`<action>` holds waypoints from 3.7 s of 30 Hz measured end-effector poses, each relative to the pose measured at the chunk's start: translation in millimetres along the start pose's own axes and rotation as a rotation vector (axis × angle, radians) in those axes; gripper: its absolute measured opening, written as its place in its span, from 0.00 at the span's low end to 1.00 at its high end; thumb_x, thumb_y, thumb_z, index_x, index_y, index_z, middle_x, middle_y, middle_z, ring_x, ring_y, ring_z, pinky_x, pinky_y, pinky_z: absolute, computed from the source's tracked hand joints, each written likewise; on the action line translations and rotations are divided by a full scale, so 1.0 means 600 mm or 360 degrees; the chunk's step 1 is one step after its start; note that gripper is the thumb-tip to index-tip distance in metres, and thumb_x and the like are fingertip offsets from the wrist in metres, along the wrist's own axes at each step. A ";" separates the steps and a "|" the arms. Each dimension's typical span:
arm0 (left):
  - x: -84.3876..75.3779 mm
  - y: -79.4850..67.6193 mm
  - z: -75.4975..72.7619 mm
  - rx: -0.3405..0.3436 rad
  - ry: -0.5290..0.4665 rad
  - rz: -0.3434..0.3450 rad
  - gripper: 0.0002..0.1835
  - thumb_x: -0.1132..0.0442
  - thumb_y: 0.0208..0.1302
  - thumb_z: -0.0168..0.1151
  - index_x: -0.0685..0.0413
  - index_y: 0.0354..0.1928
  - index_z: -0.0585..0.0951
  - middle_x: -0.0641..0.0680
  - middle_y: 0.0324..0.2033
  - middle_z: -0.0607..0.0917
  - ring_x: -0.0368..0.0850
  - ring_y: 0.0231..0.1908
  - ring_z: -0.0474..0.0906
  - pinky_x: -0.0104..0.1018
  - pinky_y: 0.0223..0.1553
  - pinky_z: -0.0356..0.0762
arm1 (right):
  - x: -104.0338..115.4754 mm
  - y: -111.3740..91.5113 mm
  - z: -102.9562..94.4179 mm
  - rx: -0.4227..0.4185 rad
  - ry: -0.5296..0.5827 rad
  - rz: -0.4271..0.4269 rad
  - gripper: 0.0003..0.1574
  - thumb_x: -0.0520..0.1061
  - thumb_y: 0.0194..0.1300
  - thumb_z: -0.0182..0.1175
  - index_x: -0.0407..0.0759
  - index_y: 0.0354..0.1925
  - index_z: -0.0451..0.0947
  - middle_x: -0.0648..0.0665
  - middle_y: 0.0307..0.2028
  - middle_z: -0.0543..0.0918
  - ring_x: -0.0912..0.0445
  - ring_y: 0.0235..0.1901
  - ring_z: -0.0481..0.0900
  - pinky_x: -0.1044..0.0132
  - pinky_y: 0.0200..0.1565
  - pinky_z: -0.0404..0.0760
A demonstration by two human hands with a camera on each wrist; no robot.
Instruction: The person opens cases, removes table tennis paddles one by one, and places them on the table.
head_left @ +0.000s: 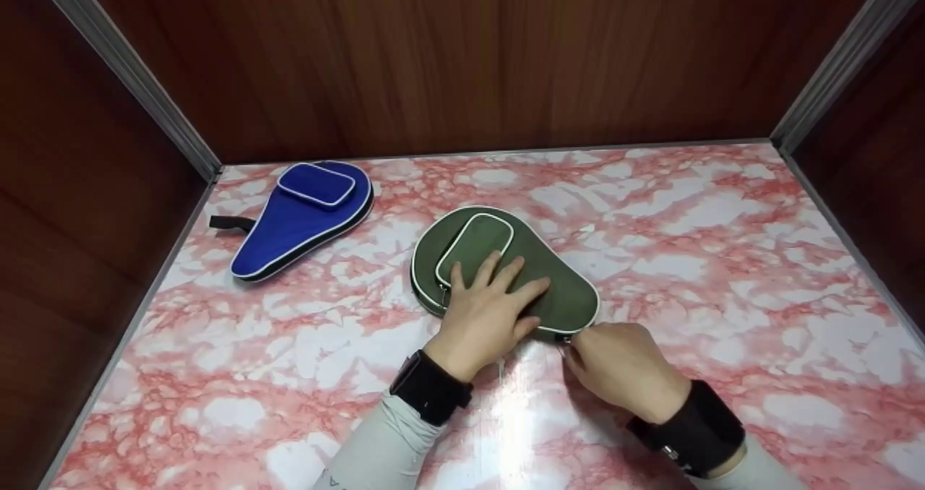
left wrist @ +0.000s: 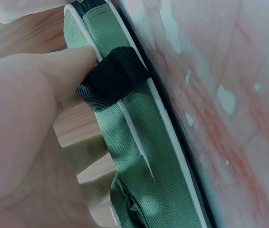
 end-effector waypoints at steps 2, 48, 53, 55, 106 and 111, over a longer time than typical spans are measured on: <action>0.001 0.000 0.000 -0.0003 0.0000 -0.0004 0.31 0.38 0.78 0.65 0.26 0.80 0.76 0.53 0.81 0.70 0.62 0.82 0.61 0.83 0.70 0.58 | 0.005 0.000 0.001 -0.0027 -0.0014 -0.0016 0.23 0.42 0.71 0.70 0.49 0.22 0.71 0.51 0.14 0.70 0.49 0.15 0.77 0.48 0.22 0.78; -0.045 0.001 -0.028 -0.0511 0.0405 -0.0109 0.16 0.46 0.77 0.65 0.44 0.57 0.86 0.53 0.47 0.87 0.54 0.51 0.80 0.54 0.55 0.75 | -0.067 0.007 -0.064 -0.0185 0.0126 0.0309 0.14 0.48 0.75 0.69 0.47 0.30 0.84 0.49 0.26 0.81 0.46 0.28 0.84 0.41 0.29 0.81; -0.069 0.004 -0.016 -0.0357 0.0298 -0.0285 0.34 0.29 0.74 0.62 0.45 0.66 0.87 0.59 0.60 0.85 0.58 0.58 0.78 0.60 0.52 0.79 | -0.074 0.013 -0.052 -0.0231 0.0138 0.0222 0.16 0.45 0.76 0.67 0.34 0.53 0.88 0.37 0.47 0.88 0.36 0.51 0.85 0.36 0.49 0.84; -0.068 0.008 -0.010 -0.0214 0.0203 -0.0275 0.35 0.31 0.77 0.60 0.48 0.70 0.85 0.62 0.67 0.82 0.63 0.66 0.76 0.68 0.58 0.78 | -0.082 0.016 -0.045 -0.0226 0.0146 0.0198 0.23 0.44 0.77 0.66 0.31 0.62 0.84 0.32 0.57 0.87 0.32 0.61 0.82 0.34 0.59 0.80; -0.095 0.043 -0.031 -0.0601 0.0625 -0.0379 0.06 0.59 0.68 0.68 0.47 0.32 0.82 0.51 0.25 0.87 0.45 0.26 0.81 0.38 0.25 0.80 | -0.114 0.026 -0.004 -0.0205 0.0173 0.0328 0.36 0.47 0.85 0.56 0.28 0.80 0.66 0.28 0.78 0.70 0.32 0.80 0.62 0.26 0.75 0.59; -0.073 0.028 -0.040 -0.0720 0.0427 -0.0321 0.13 0.53 0.66 0.74 0.52 0.31 0.80 0.52 0.23 0.86 0.49 0.24 0.82 0.42 0.24 0.82 | -0.111 0.025 -0.005 -0.0196 0.0158 0.0320 0.36 0.47 0.85 0.56 0.28 0.80 0.67 0.28 0.78 0.70 0.32 0.80 0.63 0.26 0.74 0.60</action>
Point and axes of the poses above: each hand's wrist, its own y-axis towards the middle knuckle, its own z-axis out of the palm, x = y × z, the point moved 5 cm from there along y, towards the middle knuckle
